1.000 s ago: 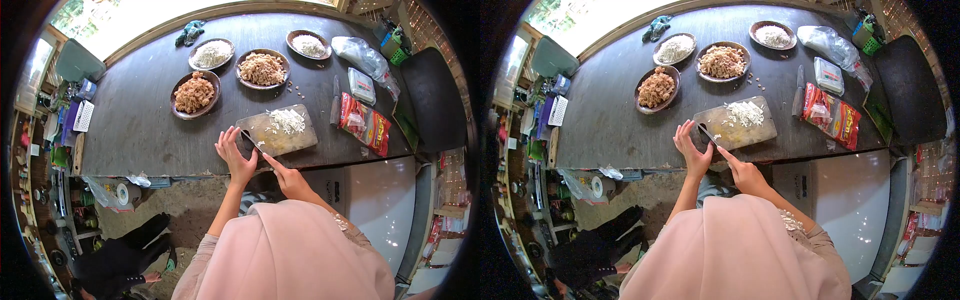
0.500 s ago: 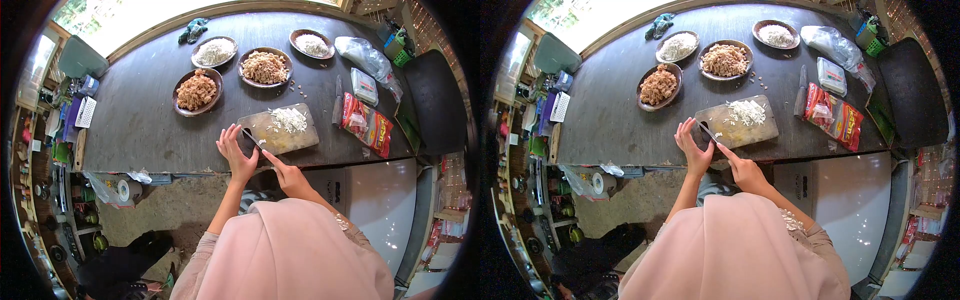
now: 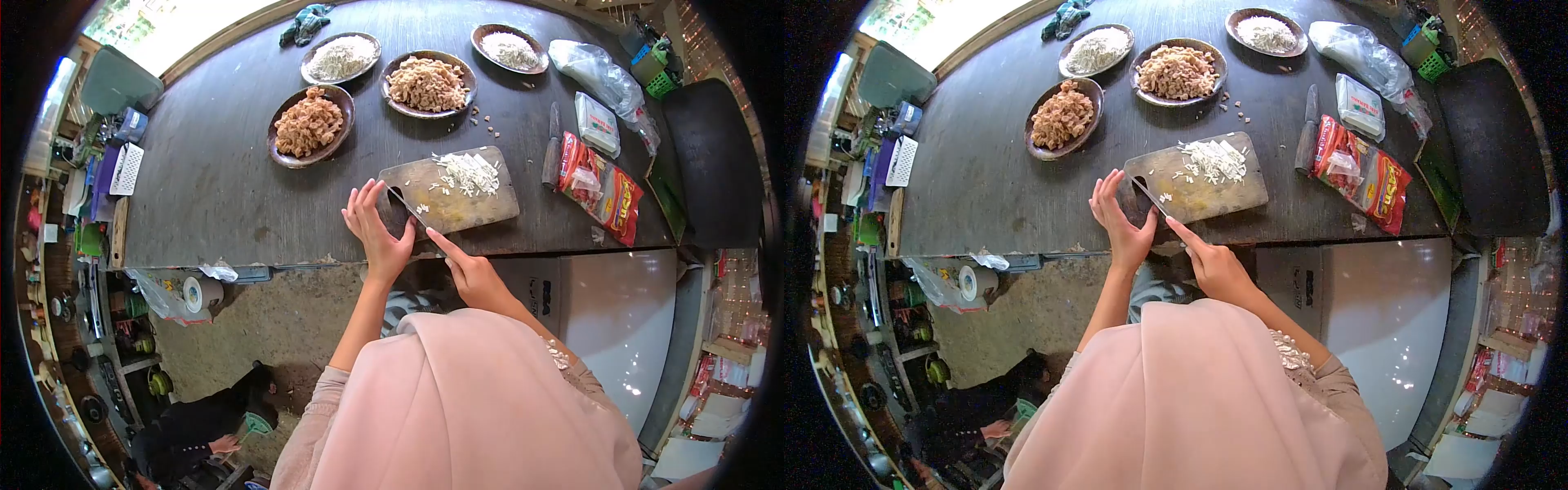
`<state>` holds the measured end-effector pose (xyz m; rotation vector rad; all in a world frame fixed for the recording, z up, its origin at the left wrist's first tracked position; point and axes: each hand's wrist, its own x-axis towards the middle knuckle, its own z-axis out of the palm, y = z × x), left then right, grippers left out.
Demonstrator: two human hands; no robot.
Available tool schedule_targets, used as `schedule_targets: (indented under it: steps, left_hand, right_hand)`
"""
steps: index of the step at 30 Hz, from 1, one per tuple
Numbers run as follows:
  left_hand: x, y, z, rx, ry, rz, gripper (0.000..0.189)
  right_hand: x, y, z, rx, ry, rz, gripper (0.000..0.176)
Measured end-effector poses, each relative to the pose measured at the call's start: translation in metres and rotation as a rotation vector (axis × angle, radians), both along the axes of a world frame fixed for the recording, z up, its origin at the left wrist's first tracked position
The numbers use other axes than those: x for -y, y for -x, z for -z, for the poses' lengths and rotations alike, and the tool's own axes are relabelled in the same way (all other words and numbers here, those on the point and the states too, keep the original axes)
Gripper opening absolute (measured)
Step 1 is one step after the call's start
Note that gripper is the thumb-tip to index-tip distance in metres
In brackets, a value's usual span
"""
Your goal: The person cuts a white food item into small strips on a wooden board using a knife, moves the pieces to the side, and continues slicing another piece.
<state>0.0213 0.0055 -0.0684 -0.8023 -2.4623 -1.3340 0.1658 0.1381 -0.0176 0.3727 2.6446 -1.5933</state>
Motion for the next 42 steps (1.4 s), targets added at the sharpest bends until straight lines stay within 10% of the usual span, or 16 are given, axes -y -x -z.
schedule_targets:
  steps: [27, 30, 36, 42]
  left_hand:
    - [0.002, 0.002, 0.000, 0.025, -0.005, 0.032, 0.086]
    - [0.001, 0.002, -0.001, 0.038, 0.023, 0.023, 0.086]
    - [-0.031, 0.008, -0.016, -0.006, 0.216, -0.029, 0.087]
    - [-0.081, 0.041, -0.041, -0.216, 0.331, 0.295, 0.034]
  right_hand:
    - [-0.011, 0.008, -0.006, 0.083, 0.105, -0.038, 0.060]
    - [-0.024, 0.000, 0.006, -0.259, 0.039, 0.014, 0.059]
    - [-0.051, -0.015, -0.026, 0.054, 0.201, 0.165, 0.058]
    - [-0.059, -0.027, -0.025, 0.024, 0.319, 0.267, 0.058]
